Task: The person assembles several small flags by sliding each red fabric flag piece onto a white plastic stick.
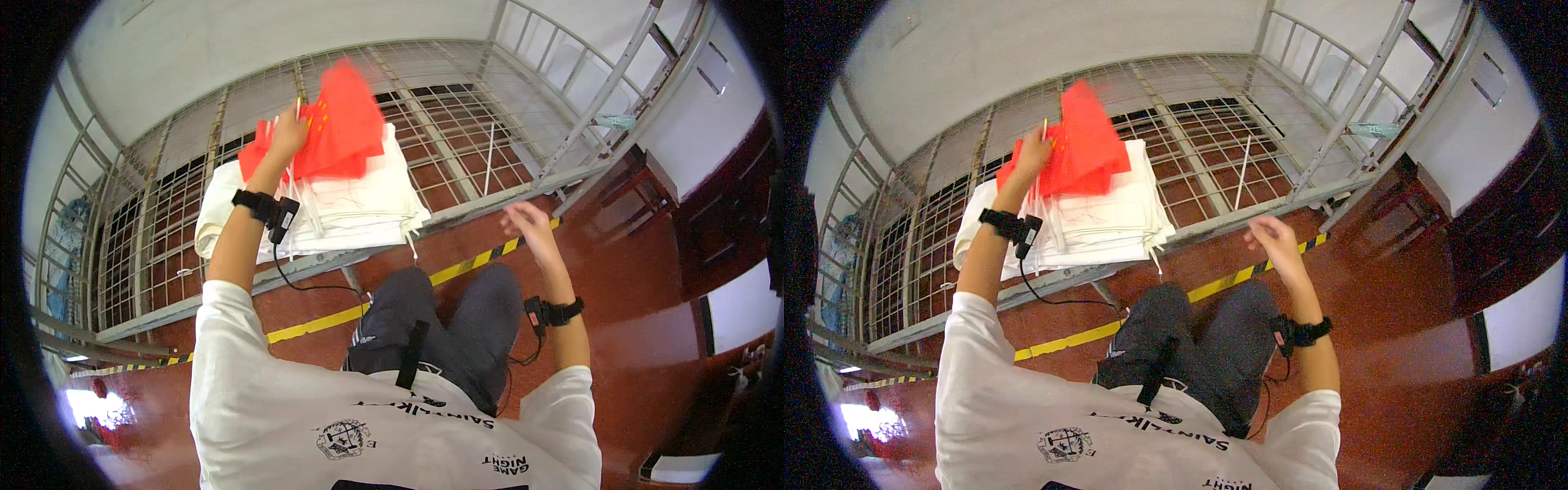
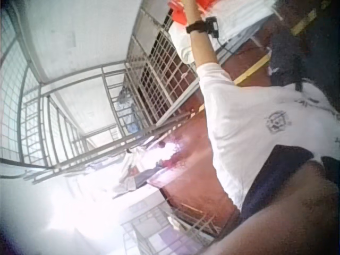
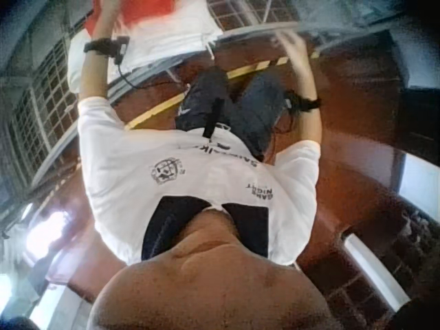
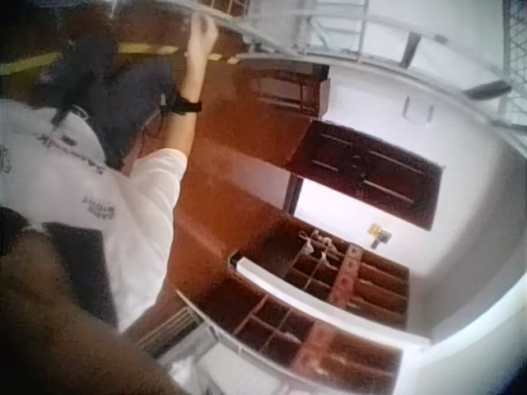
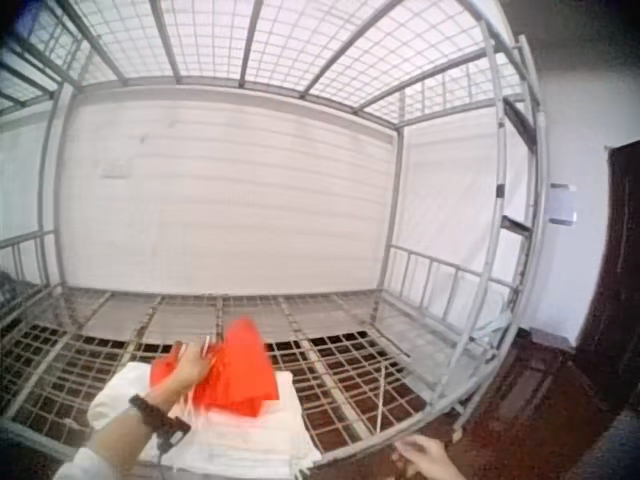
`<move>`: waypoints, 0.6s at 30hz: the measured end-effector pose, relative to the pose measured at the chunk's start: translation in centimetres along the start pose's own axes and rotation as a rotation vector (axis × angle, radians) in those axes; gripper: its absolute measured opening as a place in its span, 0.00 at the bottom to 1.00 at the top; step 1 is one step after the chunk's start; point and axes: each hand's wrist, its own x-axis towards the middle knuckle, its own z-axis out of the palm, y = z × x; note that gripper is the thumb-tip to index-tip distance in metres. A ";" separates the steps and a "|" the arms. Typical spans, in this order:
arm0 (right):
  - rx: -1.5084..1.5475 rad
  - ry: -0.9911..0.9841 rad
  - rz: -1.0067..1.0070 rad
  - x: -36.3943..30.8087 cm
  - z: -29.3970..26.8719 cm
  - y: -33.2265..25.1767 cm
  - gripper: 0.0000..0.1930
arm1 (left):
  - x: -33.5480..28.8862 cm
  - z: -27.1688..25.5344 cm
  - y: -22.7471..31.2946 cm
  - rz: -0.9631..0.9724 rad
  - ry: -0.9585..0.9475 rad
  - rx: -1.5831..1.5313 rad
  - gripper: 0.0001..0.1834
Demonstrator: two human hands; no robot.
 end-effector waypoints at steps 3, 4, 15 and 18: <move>-0.055 0.054 0.150 -1.1 -1.2 3.1 0.10 | 0.0 -1.6 -6.7 -0.089 0.062 0.360 0.34; -0.049 0.089 0.178 -1.6 -2.2 4.9 0.10 | -0.3 -1.2 -6.2 -0.081 0.055 0.358 0.34; -0.091 -0.025 0.055 -1.0 4.7 0.8 0.08 | -12.8 -1.7 2.3 -0.194 -0.111 0.586 0.49; -0.106 -0.311 0.003 2.5 11.4 -2.8 0.11 | -13.5 -0.9 3.4 -0.182 -0.064 0.467 0.41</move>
